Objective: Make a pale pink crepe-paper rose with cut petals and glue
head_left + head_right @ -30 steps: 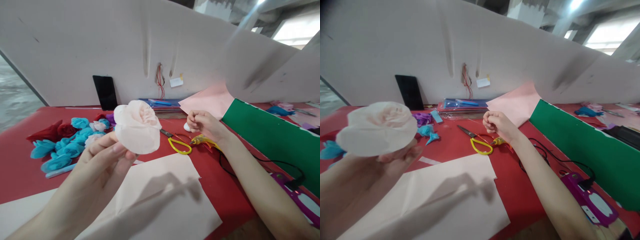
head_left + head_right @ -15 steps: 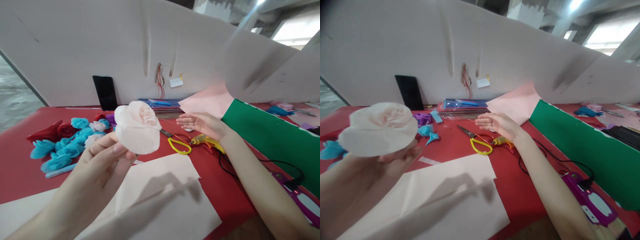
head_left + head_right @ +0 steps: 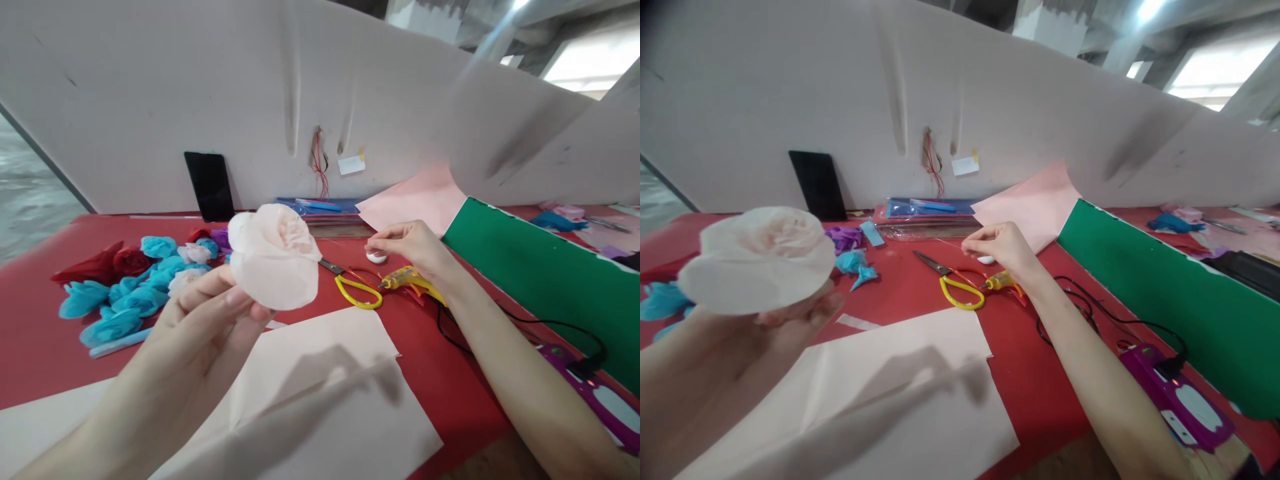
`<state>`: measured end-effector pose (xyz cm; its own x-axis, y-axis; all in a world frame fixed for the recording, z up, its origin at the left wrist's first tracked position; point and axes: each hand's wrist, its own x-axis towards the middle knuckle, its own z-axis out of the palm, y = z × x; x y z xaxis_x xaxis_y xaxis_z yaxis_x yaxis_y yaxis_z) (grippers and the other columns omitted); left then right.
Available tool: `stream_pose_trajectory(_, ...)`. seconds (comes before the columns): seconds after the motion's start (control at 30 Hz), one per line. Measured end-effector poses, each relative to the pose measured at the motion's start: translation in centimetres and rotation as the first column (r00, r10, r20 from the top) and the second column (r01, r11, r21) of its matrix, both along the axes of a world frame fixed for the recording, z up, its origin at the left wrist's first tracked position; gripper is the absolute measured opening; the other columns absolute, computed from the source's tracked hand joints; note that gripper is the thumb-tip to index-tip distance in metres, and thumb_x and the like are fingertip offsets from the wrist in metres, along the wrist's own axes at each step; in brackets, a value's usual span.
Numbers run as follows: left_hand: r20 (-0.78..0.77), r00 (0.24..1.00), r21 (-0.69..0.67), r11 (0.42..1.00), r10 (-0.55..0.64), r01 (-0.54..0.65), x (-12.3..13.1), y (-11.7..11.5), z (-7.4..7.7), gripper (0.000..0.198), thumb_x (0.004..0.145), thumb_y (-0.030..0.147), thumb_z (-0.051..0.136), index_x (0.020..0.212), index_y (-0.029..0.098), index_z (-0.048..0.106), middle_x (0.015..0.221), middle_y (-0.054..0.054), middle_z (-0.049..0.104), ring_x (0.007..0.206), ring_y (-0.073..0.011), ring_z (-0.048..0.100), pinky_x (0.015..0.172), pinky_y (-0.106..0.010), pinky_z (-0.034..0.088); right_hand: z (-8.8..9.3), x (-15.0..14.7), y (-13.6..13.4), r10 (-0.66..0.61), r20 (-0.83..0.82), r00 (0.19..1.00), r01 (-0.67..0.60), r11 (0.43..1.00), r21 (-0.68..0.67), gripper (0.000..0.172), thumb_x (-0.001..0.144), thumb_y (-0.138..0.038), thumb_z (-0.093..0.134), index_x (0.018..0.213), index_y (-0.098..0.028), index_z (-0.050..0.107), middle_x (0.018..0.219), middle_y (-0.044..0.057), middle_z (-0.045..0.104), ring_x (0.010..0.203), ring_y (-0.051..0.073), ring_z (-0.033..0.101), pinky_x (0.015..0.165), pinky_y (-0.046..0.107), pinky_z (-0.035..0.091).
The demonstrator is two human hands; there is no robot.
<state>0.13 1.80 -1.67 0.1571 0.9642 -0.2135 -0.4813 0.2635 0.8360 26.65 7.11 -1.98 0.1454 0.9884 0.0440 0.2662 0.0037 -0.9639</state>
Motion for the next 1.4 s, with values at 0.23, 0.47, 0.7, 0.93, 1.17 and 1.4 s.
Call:
stream_pose_trajectory(0.23,-0.025,1.0,0.01,1.0,-0.015,0.015,0.1,-0.1,-0.1,0.025,0.045,0.008,0.077,0.049,0.019,0.055,0.059,0.007,0.055,0.068,-0.0057,0.058,0.063,-0.007,0.051,-0.1,-0.3,0.0,-0.015,0.136,0.991,0.013,1.0,0.015,0.019,0.07,-0.026,0.07,0.057,-0.012,0.068,0.058,0.004,0.068,0.053,0.011,0.062,0.055,0.021,0.049)
stream_pose_trajectory(0.47,0.021,0.999,-0.045,0.998,0.04,-0.039,-0.1,-0.2,0.1,0.025,0.043,0.01,0.079,0.052,0.02,0.059,0.059,0.007,0.056,0.067,-0.0066,0.06,0.064,-0.01,0.053,-0.1,0.0,0.3,0.043,0.151,0.988,-0.037,0.998,-0.044,0.016,0.075,-0.023,0.066,0.064,-0.013,0.072,0.067,0.007,0.071,0.062,0.014,0.066,0.064,0.025,0.053)
stream_pose_trajectory(0.7,0.022,1.0,-0.008,1.0,0.009,-0.009,0.2,0.0,0.1,0.026,0.045,0.016,0.082,0.05,0.02,0.057,0.057,0.007,0.055,0.068,-0.0064,0.059,0.064,-0.009,0.052,0.0,0.4,0.2,0.066,0.078,0.995,-0.059,0.995,-0.085,0.009,0.074,-0.011,0.064,0.069,-0.013,0.07,0.066,0.006,0.071,0.064,0.015,0.067,0.069,0.028,0.054)
stream_pose_trajectory(0.93,0.042,0.998,-0.001,0.999,0.046,-0.046,0.3,-0.1,0.0,0.028,0.041,0.02,0.085,0.054,0.022,0.06,0.054,0.008,0.053,0.067,-0.0075,0.061,0.066,-0.01,0.054,0.4,0.7,0.4,0.101,-0.13,0.986,-0.119,0.984,-0.133,0.031,0.075,0.006,0.04,0.096,-0.007,0.059,0.101,0.016,0.069,0.095,0.019,0.066,0.094,0.036,0.048)
stream_pose_trajectory(1.17,0.065,0.997,-0.049,0.998,0.037,-0.034,0.1,0.2,0.1,0.024,0.046,0.016,0.081,0.058,0.022,0.061,0.054,0.008,0.054,0.067,-0.0078,0.062,0.064,-0.01,0.054,0.5,1.0,0.2,0.092,-0.181,0.979,-0.121,0.98,-0.155,0.049,0.064,0.007,0.036,0.107,-0.009,0.053,0.125,0.017,0.056,0.115,0.021,0.055,0.101,0.044,0.041)
stream_pose_trajectory(1.4,0.066,0.996,-0.011,0.998,-0.064,0.065,-0.4,-0.1,0.0,0.022,0.051,0.016,0.082,0.06,0.022,0.063,0.058,0.008,0.058,0.069,-0.0065,0.06,0.066,-0.008,0.052,-0.1,1.0,0.5,0.061,-0.123,0.99,-0.076,0.99,-0.12,0.024,0.074,-0.001,0.054,0.093,-0.014,0.06,0.109,0.014,0.066,0.102,0.02,0.062,0.086,0.035,0.051)
